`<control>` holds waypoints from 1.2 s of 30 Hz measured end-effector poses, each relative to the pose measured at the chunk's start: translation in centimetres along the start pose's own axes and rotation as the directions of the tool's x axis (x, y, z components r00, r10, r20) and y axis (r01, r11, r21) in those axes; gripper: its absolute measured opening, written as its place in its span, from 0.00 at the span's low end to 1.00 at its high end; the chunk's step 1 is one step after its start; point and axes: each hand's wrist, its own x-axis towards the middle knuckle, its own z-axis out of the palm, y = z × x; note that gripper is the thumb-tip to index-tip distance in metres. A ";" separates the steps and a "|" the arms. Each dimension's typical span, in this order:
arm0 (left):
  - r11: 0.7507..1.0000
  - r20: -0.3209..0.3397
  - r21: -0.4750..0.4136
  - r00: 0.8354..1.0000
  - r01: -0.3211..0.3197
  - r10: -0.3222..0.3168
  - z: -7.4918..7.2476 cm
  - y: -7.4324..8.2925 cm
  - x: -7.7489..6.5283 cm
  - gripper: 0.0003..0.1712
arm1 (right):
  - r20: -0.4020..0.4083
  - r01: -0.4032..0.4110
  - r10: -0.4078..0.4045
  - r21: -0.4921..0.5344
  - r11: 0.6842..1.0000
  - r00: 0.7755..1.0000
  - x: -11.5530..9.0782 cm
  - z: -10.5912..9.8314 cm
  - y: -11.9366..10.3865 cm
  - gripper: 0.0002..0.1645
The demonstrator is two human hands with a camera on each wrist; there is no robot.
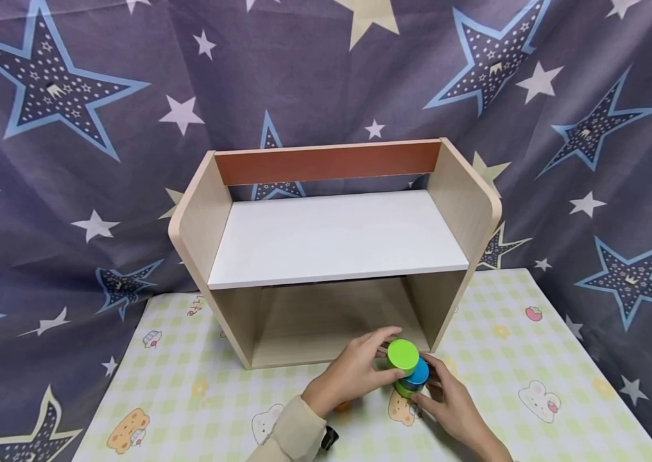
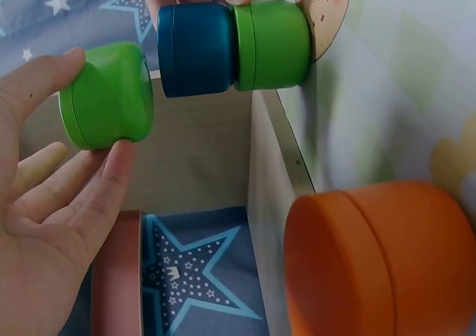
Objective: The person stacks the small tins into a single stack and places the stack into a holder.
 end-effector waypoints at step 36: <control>0.996 0.029 0.077 0.999 -0.048 0.045 1.8 0.3 1.4 0.42 | -0.005 -0.072 0.072 0.027 0.997 0.997 0.1 0.0 -0.2 0.43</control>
